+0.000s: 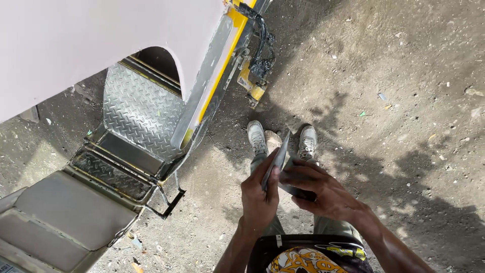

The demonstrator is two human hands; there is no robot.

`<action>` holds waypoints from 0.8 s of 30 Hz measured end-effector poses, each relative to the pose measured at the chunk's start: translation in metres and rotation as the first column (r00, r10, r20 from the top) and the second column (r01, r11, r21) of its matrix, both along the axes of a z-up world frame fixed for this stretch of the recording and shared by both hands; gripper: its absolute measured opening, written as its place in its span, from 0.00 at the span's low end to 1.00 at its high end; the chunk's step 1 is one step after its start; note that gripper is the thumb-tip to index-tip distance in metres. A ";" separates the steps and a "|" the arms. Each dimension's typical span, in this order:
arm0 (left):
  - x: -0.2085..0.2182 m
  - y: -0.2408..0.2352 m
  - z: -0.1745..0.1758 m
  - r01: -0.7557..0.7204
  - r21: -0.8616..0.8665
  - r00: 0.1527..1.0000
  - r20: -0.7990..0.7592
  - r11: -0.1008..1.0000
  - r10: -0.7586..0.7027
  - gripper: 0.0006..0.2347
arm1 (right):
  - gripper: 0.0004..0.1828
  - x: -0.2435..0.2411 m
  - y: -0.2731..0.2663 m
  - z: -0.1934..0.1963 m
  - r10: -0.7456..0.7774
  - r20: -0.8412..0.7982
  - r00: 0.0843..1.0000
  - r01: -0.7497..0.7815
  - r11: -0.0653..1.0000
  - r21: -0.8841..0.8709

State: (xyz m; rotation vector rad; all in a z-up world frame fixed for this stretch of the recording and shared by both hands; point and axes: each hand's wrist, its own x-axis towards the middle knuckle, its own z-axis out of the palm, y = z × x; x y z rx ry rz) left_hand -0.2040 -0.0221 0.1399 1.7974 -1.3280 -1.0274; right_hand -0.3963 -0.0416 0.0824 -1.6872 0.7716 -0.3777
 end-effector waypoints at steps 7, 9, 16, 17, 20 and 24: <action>0.005 0.039 -0.041 -0.289 0.220 0.910 -0.238 0.932 0.339 0.12 | 0.30 -0.013 0.011 0.026 0.018 0.007 1.000 -0.018 1.000 -0.001; 0.009 0.042 -0.048 -0.370 0.382 0.481 -0.701 0.847 0.527 0.11 | 0.31 -0.005 0.010 0.022 -0.024 0.285 0.958 0.073 0.984 -0.161; 0.059 0.071 -0.046 -0.399 0.457 0.370 -0.713 0.795 0.596 0.08 | 0.30 -0.002 -0.012 -0.006 0.067 0.095 0.993 -0.050 0.985 -0.168; 0.068 0.071 -0.047 -0.361 0.435 0.446 -0.696 0.825 0.562 0.08 | 0.29 -0.002 -0.018 -0.010 0.132 -0.126 0.983 -0.165 0.937 -0.308; 0.099 0.064 -0.069 -0.259 0.369 0.559 -0.696 0.893 0.450 0.10 | 0.30 0.003 -0.028 -0.008 0.161 -0.334 0.928 -0.287 0.883 -0.370; 0.127 0.028 -0.088 -0.291 0.290 0.638 -0.651 0.912 0.411 0.10 | 0.35 0.030 -0.045 0.021 0.178 -0.346 0.921 -0.309 0.876 -0.371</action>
